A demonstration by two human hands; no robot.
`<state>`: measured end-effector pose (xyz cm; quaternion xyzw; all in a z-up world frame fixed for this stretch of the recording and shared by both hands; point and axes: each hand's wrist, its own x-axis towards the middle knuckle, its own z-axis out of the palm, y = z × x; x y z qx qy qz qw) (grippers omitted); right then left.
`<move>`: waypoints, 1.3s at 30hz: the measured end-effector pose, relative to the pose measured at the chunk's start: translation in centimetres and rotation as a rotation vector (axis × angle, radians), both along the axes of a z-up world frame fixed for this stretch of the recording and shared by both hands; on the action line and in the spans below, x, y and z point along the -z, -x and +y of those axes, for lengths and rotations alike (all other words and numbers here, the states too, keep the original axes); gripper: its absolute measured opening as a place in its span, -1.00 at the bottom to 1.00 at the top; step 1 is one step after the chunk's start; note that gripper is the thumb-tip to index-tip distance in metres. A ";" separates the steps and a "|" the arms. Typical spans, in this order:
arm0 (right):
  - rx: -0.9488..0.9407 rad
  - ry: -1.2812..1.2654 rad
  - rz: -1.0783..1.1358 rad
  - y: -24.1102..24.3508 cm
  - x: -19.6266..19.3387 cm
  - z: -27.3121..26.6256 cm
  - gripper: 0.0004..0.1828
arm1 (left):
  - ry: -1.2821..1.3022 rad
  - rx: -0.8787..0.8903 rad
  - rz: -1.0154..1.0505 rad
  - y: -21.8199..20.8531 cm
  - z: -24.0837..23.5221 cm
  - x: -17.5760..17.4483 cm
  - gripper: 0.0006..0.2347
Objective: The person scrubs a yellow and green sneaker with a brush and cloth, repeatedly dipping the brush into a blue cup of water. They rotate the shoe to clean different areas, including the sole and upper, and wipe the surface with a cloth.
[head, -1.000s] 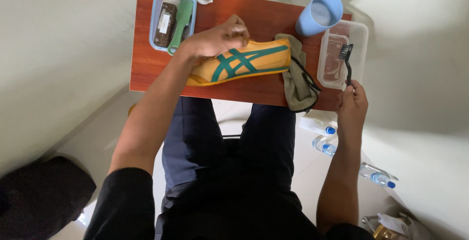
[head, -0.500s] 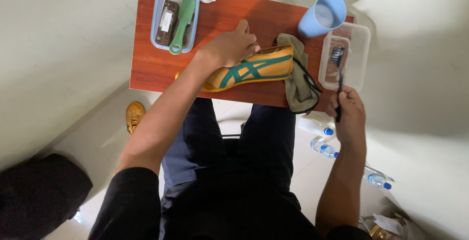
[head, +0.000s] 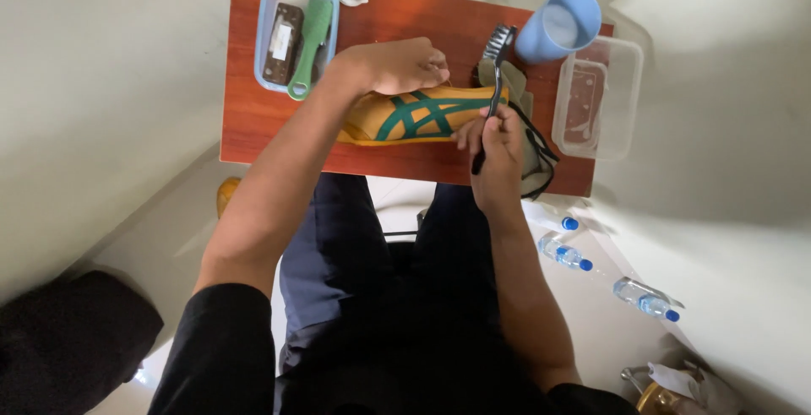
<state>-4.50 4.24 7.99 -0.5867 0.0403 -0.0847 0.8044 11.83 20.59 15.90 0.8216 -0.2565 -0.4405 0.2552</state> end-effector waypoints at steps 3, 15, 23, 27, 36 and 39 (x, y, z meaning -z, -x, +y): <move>0.013 -0.038 0.069 -1.1 -0.2 0.0 -0.86 | 0.135 -0.041 0.019 0.0 1.7 -0.6 -0.75; -0.214 -0.102 0.041 -2.0 1.3 -4.0 -0.73 | 0.207 -0.052 -0.380 6.2 10.3 -0.4 -0.34; -0.278 0.642 0.195 1.8 -2.2 -7.5 -0.61 | 0.088 -0.145 -0.675 8.2 10.8 4.8 -0.46; -0.261 0.985 0.243 2.0 -3.9 -8.8 -0.57 | 0.090 -0.159 -0.793 8.9 10.6 5.0 -0.44; 0.092 1.859 -0.106 0.2 -0.6 -14.4 -0.25 | -0.037 -0.085 -1.222 9.9 4.0 6.9 -0.34; 0.105 1.857 -0.112 -0.6 1.1 -14.5 -0.24 | -0.119 -0.041 -1.240 9.9 0.7 7.1 -0.31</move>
